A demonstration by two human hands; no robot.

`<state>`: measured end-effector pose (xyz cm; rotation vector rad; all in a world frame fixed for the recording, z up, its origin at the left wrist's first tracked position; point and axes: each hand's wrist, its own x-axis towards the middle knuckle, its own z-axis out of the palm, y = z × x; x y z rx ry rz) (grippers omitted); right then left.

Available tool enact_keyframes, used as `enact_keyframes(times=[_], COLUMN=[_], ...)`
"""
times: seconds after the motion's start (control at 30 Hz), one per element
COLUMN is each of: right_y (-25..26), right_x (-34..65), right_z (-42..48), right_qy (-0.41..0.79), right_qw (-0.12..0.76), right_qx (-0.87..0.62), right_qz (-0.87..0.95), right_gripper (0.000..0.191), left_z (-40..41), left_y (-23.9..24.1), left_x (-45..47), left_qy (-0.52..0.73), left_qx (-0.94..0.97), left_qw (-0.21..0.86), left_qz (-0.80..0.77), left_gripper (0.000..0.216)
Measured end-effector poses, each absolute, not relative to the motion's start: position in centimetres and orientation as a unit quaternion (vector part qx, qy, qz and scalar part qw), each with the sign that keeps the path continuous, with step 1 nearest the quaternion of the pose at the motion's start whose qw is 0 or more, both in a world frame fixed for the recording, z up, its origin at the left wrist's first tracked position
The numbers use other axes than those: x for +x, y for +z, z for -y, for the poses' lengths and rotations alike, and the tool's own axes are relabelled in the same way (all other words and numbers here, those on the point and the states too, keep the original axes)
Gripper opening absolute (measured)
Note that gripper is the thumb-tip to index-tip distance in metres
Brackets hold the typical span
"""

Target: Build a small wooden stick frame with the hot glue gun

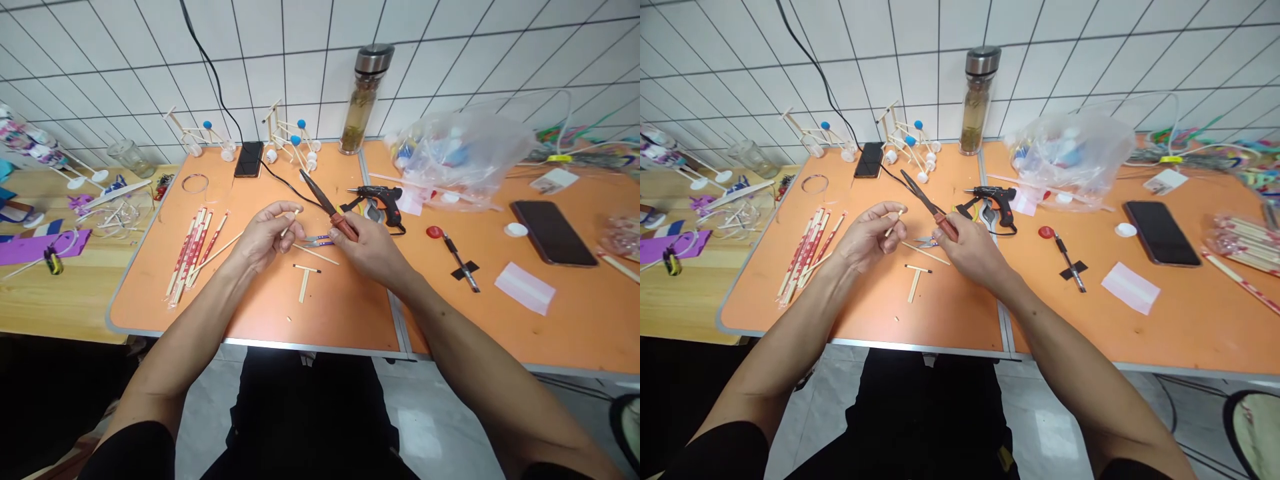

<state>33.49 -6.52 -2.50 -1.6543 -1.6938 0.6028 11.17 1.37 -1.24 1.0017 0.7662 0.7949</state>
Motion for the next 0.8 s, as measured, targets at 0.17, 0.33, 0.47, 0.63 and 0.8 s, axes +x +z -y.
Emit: enact_keyframes(times=[0.17,0.33,0.47,0.63,0.8], right_y=[0.0,0.5,-1.1,-3.5,-5.1], right_x=[34.7,36.8,38.9,40.9,41.2], right_z=[8.5,12.7,16.4,19.9,20.6], right_qy=[0.184,0.131,0.1,0.073,0.05], right_qw=[0.308,0.254,0.182,0.1,0.064], right_qx=[-0.656,-0.701,-0.742,-0.763,-0.774], right_qz=[0.664,0.653,0.638,0.634,0.628], right_gripper=[0.025,0.025,0.024,0.03,0.041], left_z=[-1.8,-2.0,-2.1,-2.3,-3.0], left_y=[-0.9,-0.8,-0.9,-1.4,-2.2], left_x=[11.2,11.3,11.4,11.4,11.3], left_qy=[0.381,0.378,0.385,0.4,0.409], left_qx=[0.455,0.461,0.47,0.483,0.494], left_qw=[0.713,0.699,0.693,0.683,0.67], left_qz=[-0.374,-0.395,-0.389,-0.374,-0.373], left_gripper=[0.024,0.023,0.023,0.023,0.028])
